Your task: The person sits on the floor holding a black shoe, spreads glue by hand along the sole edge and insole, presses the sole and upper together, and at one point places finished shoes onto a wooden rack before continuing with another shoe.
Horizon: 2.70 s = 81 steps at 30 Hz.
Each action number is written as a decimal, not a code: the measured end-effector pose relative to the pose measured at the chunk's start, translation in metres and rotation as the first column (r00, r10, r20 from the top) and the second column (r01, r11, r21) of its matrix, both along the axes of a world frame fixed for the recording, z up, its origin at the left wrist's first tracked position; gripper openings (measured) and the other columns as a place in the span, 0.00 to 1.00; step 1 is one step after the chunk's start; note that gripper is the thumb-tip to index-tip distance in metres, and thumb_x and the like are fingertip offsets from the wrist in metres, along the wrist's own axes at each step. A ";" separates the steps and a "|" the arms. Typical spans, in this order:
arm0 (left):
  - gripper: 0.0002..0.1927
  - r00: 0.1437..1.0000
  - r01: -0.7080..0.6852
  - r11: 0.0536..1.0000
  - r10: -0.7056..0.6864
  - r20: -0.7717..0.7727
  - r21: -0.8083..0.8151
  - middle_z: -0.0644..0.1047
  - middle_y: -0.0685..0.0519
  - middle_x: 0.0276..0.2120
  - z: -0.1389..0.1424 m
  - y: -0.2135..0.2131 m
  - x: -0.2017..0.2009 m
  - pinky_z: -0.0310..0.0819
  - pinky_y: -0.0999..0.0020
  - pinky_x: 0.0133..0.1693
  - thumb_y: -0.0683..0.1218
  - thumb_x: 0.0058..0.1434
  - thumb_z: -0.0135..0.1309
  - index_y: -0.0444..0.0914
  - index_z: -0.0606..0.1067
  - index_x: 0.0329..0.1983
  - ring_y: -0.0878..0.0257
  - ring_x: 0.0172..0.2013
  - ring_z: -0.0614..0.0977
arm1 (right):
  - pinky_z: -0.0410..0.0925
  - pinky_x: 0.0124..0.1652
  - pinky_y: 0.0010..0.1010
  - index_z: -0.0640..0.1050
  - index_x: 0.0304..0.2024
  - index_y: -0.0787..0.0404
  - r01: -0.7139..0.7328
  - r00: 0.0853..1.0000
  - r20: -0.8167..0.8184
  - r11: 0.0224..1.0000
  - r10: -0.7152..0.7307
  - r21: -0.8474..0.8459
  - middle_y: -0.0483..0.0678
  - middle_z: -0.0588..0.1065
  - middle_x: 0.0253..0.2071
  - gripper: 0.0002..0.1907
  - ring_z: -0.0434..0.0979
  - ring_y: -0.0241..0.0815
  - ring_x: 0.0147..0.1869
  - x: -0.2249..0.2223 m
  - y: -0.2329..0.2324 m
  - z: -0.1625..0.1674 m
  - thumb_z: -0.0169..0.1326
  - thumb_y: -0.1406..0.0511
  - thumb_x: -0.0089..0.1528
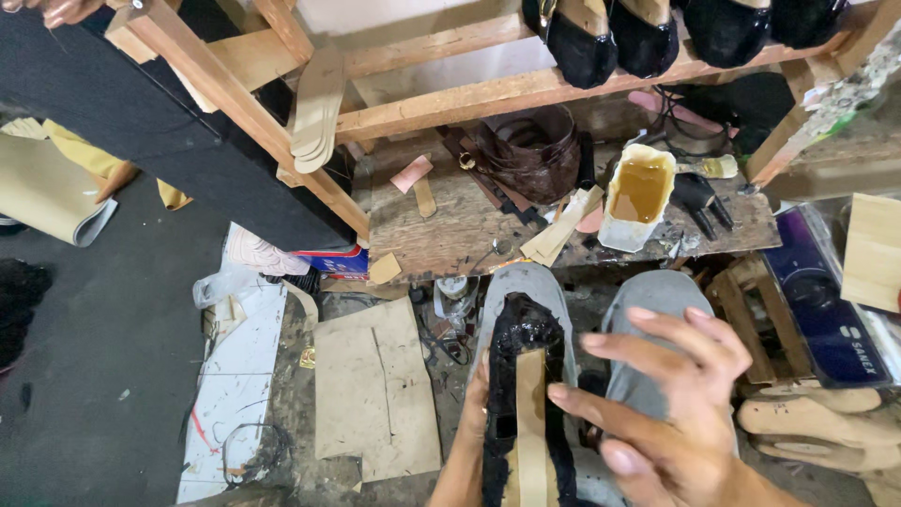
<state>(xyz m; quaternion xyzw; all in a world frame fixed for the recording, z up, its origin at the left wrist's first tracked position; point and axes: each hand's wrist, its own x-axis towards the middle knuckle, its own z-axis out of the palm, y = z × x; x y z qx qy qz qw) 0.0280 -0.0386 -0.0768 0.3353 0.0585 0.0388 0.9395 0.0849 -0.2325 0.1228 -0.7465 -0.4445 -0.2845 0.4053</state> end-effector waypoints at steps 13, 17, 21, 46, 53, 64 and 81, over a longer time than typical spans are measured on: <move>0.38 0.962 0.188 0.885 -0.253 -0.102 -0.425 0.80 0.38 0.46 -0.021 0.012 0.007 0.83 0.54 0.39 0.69 0.68 0.40 0.33 0.72 0.62 0.42 0.42 0.84 | 0.64 0.61 0.30 0.76 0.59 0.72 0.017 0.935 -0.325 0.897 0.142 0.442 0.55 0.72 0.50 0.19 0.71 0.42 0.55 0.064 -0.026 -0.025 0.46 0.60 0.78; 0.36 0.974 0.186 0.823 -0.225 -0.007 -0.538 0.79 0.34 0.46 -0.008 0.011 0.009 0.83 0.54 0.39 0.67 0.72 0.43 0.32 0.72 0.65 0.44 0.41 0.83 | 0.66 0.53 0.32 0.67 0.68 0.67 0.215 0.857 -0.506 0.961 -0.100 0.173 0.55 0.75 0.47 0.26 0.73 0.42 0.49 0.133 -0.024 -0.051 0.50 0.63 0.68; 0.32 0.945 0.041 0.650 -0.272 -0.181 -0.759 0.80 0.43 0.48 0.007 0.006 0.013 0.83 0.50 0.37 0.64 0.63 0.45 0.37 0.73 0.59 0.44 0.44 0.84 | 0.62 0.59 0.49 0.74 0.60 0.67 0.274 0.908 -0.215 0.898 -0.359 -0.345 0.61 0.69 0.58 0.29 0.66 0.61 0.62 0.190 -0.022 -0.094 0.59 0.57 0.61; 0.48 0.993 0.012 0.998 -0.004 -0.122 0.069 0.71 0.37 0.61 0.121 -0.021 0.012 0.82 0.55 0.41 0.62 0.62 0.55 0.35 0.52 0.76 0.48 0.44 0.81 | 0.57 0.66 0.51 0.81 0.56 0.59 -0.133 0.962 -0.249 0.989 0.112 -0.068 0.50 0.68 0.44 0.32 0.64 0.49 0.55 0.037 -0.008 -0.050 0.37 0.47 0.67; 0.46 0.991 -0.061 0.988 0.077 -0.106 0.143 0.71 0.41 0.65 0.137 -0.027 0.006 0.72 0.60 0.61 0.60 0.60 0.55 0.33 0.56 0.75 0.54 0.61 0.76 | 0.53 0.61 0.52 0.80 0.59 0.52 0.147 0.989 0.023 0.964 -0.146 -0.220 0.47 0.69 0.44 0.27 0.62 0.51 0.53 0.018 -0.002 -0.044 0.42 0.48 0.66; 0.44 0.994 -0.075 0.973 0.089 -0.056 0.219 0.70 0.42 0.66 0.136 -0.027 -0.001 0.70 0.61 0.62 0.59 0.61 0.54 0.31 0.58 0.74 0.55 0.62 0.76 | 0.52 0.61 0.54 0.81 0.59 0.53 0.197 0.976 0.139 0.944 -0.165 -0.265 0.47 0.72 0.48 0.25 0.66 0.50 0.54 0.021 -0.003 -0.036 0.51 0.51 0.63; 0.42 0.994 -0.075 0.979 0.087 -0.058 0.188 0.70 0.42 0.65 0.129 -0.025 0.001 0.67 0.61 0.63 0.58 0.64 0.50 0.31 0.57 0.75 0.56 0.62 0.74 | 0.49 0.60 0.52 0.84 0.53 0.49 0.107 0.984 0.160 0.979 -0.079 -0.174 0.43 0.71 0.41 0.21 0.68 0.46 0.51 0.020 -0.006 -0.038 0.51 0.52 0.62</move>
